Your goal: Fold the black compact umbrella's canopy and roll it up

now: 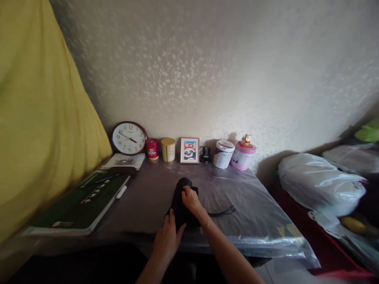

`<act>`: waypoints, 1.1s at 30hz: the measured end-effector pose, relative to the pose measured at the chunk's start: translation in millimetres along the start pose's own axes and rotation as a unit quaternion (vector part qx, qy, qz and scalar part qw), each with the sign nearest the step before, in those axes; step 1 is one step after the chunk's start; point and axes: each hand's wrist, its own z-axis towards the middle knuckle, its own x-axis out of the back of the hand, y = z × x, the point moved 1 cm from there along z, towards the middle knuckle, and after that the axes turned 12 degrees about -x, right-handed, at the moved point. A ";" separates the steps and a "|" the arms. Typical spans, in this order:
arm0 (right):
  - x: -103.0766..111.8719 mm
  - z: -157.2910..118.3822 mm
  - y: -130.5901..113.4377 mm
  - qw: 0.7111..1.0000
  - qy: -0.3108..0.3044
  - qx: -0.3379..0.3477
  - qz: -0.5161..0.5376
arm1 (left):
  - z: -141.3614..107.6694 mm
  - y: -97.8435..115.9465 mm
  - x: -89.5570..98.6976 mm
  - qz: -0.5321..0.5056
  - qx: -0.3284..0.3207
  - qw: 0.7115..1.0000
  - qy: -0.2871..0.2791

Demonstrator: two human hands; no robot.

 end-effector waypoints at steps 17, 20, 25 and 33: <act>-1.2 -25.8 -7.1 0.984 0.000 0.180 -0.002 | -11.0 -4.6 -6.3 0.052 -0.014 0.998 0.011; 2.9 -31.8 1.2 0.971 -0.001 0.234 0.053 | -9.7 -6.2 -8.9 0.064 0.004 0.997 -0.031; 5.6 -39.4 12.6 0.940 -0.008 0.335 0.055 | -8.9 -4.9 -6.7 0.067 0.013 0.996 -0.052; -19.3 21.5 13.2 0.932 -0.013 0.362 -0.011 | -5.5 -4.0 -4.2 0.064 0.045 0.993 -0.094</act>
